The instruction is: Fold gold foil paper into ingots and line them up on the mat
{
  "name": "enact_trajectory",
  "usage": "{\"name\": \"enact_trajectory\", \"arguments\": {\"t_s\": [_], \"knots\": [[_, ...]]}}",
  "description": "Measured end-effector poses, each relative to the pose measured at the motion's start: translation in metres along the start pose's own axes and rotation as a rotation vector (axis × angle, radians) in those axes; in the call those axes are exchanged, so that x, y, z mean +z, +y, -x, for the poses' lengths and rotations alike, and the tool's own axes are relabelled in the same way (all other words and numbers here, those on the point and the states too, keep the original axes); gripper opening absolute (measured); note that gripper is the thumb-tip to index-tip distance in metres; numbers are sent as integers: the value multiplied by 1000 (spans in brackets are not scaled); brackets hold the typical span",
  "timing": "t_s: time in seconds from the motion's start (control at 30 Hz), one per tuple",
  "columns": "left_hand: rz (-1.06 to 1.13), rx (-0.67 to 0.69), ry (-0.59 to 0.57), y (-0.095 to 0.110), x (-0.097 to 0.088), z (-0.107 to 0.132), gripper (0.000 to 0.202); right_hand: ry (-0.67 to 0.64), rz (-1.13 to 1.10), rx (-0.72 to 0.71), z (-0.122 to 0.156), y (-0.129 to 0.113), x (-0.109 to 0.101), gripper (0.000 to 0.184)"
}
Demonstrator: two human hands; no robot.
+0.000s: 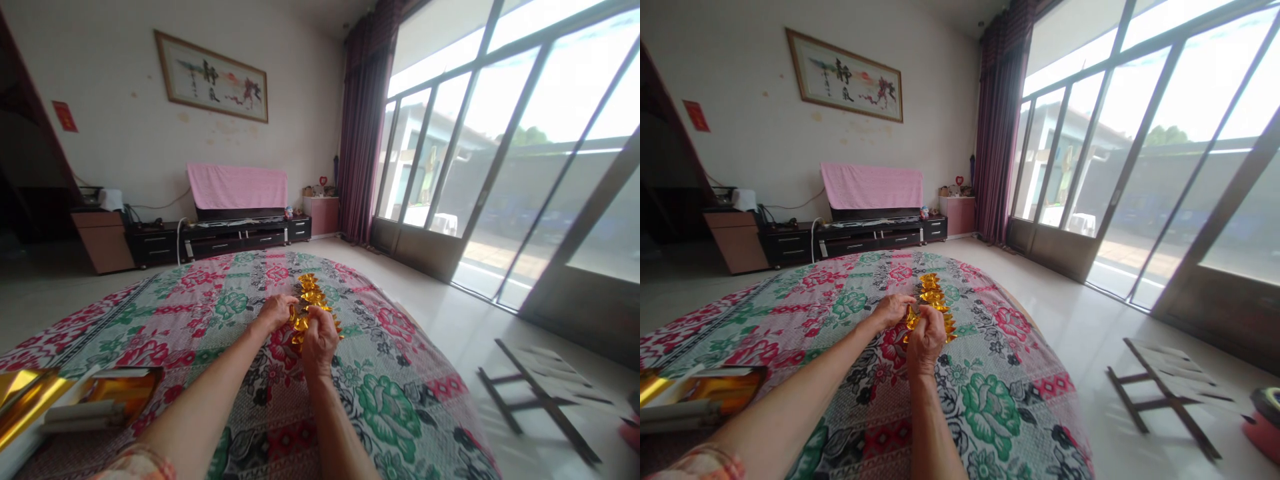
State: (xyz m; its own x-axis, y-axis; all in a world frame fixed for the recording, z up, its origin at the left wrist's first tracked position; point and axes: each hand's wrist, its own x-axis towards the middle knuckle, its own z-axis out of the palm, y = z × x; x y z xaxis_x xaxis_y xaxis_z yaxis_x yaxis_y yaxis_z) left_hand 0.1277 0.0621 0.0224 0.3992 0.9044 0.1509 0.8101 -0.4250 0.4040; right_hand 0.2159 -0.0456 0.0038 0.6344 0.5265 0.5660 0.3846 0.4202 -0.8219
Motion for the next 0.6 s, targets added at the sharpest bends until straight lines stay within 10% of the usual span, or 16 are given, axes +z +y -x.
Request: {"name": "enact_trajectory", "arguments": {"t_s": [0.6], "knots": [[-43,-205,145,-3,-9,18,31,-8,15,23,0,2,0,22]]}}
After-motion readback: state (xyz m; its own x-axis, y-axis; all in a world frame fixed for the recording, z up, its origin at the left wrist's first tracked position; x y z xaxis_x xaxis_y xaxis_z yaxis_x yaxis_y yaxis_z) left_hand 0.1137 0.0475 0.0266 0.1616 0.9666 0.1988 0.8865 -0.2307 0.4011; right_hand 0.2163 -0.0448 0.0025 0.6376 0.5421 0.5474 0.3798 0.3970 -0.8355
